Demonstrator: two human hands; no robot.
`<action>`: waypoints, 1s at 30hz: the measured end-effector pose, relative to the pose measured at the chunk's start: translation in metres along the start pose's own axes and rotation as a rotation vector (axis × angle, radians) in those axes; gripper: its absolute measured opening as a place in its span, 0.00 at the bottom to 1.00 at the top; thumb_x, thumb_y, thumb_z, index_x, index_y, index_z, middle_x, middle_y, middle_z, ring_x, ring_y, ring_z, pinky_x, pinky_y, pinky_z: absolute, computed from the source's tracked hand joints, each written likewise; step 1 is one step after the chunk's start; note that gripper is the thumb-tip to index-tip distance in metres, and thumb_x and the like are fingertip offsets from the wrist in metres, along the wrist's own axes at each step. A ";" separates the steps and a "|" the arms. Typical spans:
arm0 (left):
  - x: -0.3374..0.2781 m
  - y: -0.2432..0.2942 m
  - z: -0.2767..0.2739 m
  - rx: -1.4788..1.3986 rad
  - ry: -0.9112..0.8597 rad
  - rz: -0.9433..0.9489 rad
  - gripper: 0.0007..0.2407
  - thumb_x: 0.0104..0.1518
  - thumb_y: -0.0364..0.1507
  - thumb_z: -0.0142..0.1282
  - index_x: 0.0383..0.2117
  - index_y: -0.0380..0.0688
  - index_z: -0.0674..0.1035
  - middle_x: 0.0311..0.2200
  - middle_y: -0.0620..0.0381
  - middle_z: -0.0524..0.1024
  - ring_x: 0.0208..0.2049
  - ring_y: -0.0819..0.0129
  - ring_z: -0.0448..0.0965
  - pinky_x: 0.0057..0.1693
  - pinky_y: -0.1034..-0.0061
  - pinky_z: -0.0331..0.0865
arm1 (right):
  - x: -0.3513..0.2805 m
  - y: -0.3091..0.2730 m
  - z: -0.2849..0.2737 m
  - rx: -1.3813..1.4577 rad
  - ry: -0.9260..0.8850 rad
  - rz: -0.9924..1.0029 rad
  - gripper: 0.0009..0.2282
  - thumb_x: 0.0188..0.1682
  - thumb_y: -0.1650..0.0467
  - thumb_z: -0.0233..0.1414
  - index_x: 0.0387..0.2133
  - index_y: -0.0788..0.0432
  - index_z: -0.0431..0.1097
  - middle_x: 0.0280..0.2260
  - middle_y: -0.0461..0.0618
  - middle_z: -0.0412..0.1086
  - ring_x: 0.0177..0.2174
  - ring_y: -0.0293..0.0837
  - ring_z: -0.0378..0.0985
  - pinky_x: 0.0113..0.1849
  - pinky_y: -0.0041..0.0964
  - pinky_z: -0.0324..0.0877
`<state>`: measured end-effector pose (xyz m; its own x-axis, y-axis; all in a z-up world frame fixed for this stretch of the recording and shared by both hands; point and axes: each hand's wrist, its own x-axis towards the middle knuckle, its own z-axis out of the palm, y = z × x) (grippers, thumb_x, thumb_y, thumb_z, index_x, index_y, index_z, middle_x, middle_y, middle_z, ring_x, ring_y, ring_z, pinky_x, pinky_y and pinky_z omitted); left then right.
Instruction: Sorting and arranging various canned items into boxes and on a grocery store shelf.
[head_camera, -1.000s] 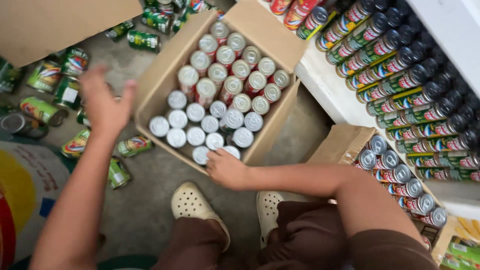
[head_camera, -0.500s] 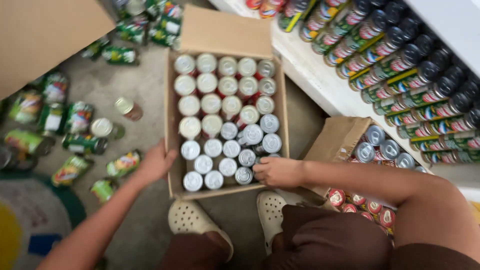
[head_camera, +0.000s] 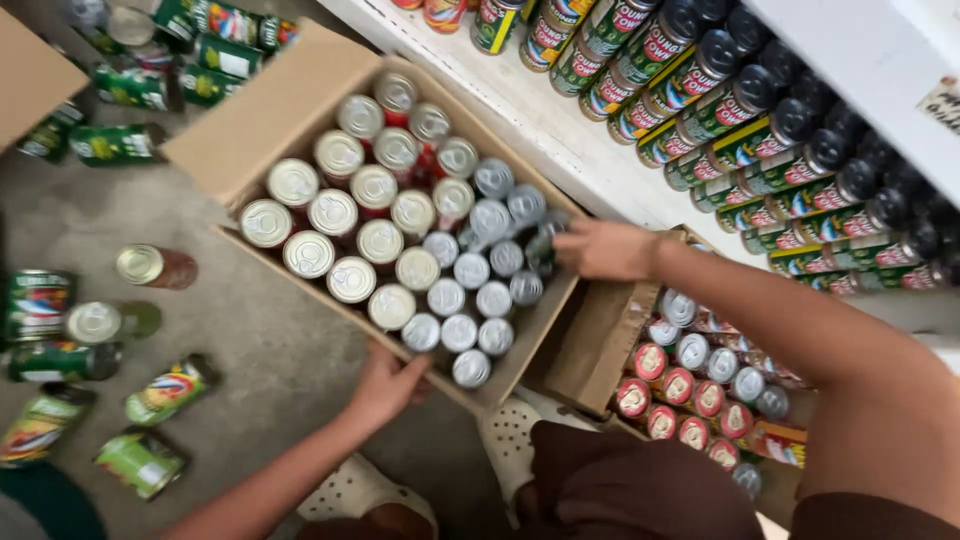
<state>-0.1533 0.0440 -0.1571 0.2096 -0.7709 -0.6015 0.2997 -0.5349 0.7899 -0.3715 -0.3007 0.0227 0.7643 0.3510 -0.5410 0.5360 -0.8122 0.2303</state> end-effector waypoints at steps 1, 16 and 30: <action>0.009 0.005 0.018 0.023 -0.014 0.038 0.18 0.55 0.32 0.61 0.47 0.37 0.69 0.29 0.49 0.81 0.21 0.65 0.83 0.24 0.71 0.77 | -0.009 0.012 0.002 0.001 -0.051 0.068 0.05 0.41 0.67 0.52 0.28 0.48 0.76 0.39 0.38 0.70 0.50 0.42 0.64 0.48 0.38 0.61; 0.010 0.093 -0.091 0.300 -0.590 -0.057 0.16 0.60 0.37 0.54 0.49 0.39 0.78 0.40 0.51 0.80 0.39 0.69 0.81 0.46 0.67 0.79 | -0.021 0.015 0.017 -0.048 -0.149 0.272 0.06 0.39 0.68 0.51 0.21 0.50 0.77 0.35 0.43 0.71 0.42 0.45 0.71 0.44 0.40 0.66; -0.099 0.230 -0.294 1.606 0.514 -0.459 0.16 0.53 0.32 0.60 0.49 0.50 0.83 0.44 0.47 0.85 0.46 0.49 0.86 0.47 0.53 0.81 | -0.020 0.001 0.022 -0.107 -0.189 0.249 0.07 0.45 0.70 0.50 0.27 0.49 0.77 0.38 0.45 0.72 0.42 0.44 0.74 0.48 0.42 0.64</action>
<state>0.1681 0.0992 0.0495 0.7225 -0.4634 -0.5130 -0.6589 -0.6862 -0.3081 -0.3945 -0.3185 0.0161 0.8017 0.0470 -0.5959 0.3835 -0.8051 0.4524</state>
